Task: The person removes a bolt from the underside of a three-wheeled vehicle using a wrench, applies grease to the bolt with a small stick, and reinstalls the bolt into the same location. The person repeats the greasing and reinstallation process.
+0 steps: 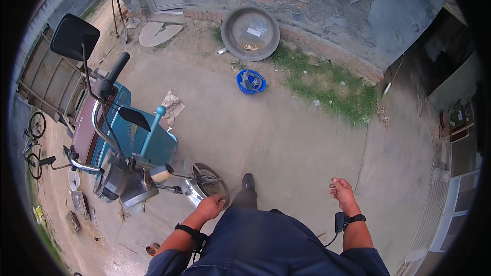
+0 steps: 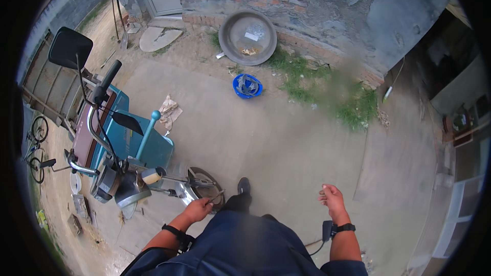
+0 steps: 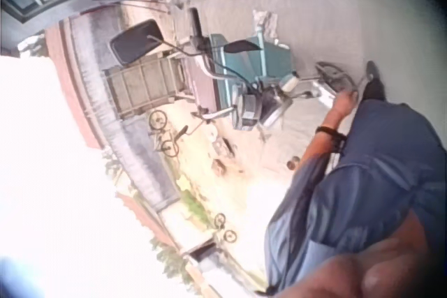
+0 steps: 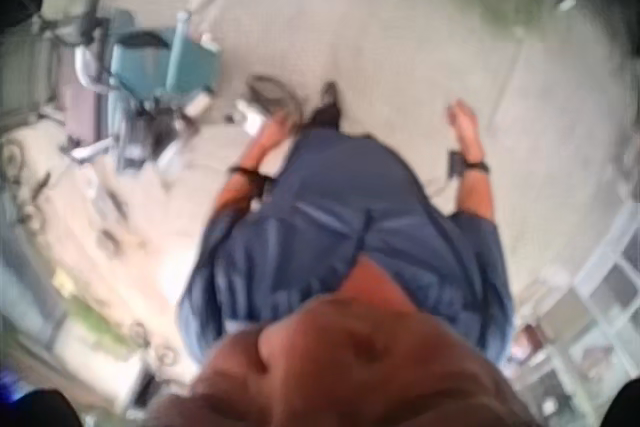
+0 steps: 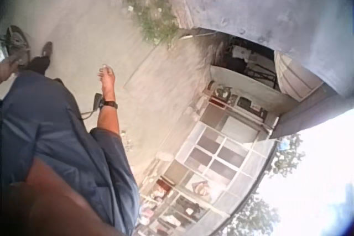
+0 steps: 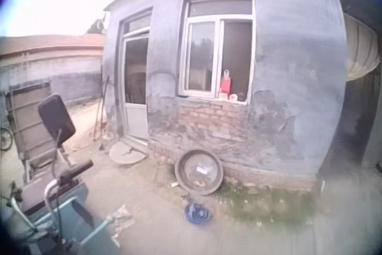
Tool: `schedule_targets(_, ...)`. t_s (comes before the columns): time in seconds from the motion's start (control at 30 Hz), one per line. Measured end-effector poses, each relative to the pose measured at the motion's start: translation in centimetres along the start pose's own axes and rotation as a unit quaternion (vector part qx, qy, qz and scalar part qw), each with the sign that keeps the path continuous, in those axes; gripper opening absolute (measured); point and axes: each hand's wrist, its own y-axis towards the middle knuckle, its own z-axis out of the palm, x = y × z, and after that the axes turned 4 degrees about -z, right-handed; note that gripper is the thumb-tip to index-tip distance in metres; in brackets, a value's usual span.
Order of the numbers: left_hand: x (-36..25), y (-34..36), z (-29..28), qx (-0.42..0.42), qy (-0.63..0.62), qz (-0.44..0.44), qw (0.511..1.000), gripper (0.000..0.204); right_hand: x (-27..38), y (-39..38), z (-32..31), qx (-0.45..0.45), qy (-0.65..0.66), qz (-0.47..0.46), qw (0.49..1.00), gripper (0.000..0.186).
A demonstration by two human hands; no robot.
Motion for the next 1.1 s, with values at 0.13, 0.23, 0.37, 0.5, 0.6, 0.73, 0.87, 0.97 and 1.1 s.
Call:
schedule_targets(0.13,-6.6,7.7,-6.9,-0.024,0.007,0.069,0.997,0.032,4.0,4.7,0.3,-0.025,-0.017,0.043,0.999,0.028)
schedule_targets(0.23,-9.5,12.5,-11.6,-0.054,-0.013,0.091,0.994,0.032,6.2,8.7,0.8,-0.037,-0.034,0.076,0.996,0.031)
schedule_targets(0.37,-11.2,19.2,-16.9,-0.076,-0.029,0.062,0.995,0.031,10.0,15.6,3.1,-0.042,-0.062,0.123,0.99,0.031)
schedule_targets(0.5,-11.6,23.8,-22.5,-0.088,-0.081,-0.046,0.992,0.031,16.4,25.2,6.9,-0.015,-0.089,0.106,0.99,0.03)
schedule_targets(0.6,-10.0,26.4,-25.5,-0.104,-0.136,-0.126,0.977,0.03,23.0,33.7,10.5,0.023,-0.11,0.083,0.99,0.029)
schedule_targets(0.73,-9.8,29.5,-30.7,-0.133,-0.206,-0.213,0.946,0.029,34.0,43.5,18.9,0.091,-0.156,0.028,0.983,0.032)
schedule_targets(0.87,-9.0,33.1,-36.9,-0.144,-0.228,-0.258,0.928,0.029,44.8,49.4,31.0,0.153,-0.192,-0.018,0.969,0.034)
schedule_targets(0.97,-6.7,38.3,-41.7,-0.157,-0.226,-0.273,0.922,0.028,50.1,52.9,40.9,0.193,-0.206,-0.041,0.958,0.035)
schedule_targets(1.1,-5.0,46.4,-50.9,-0.166,-0.231,-0.262,0.922,0.031,54.1,56.3,54.4,0.251,-0.234,-0.036,0.939,0.038)
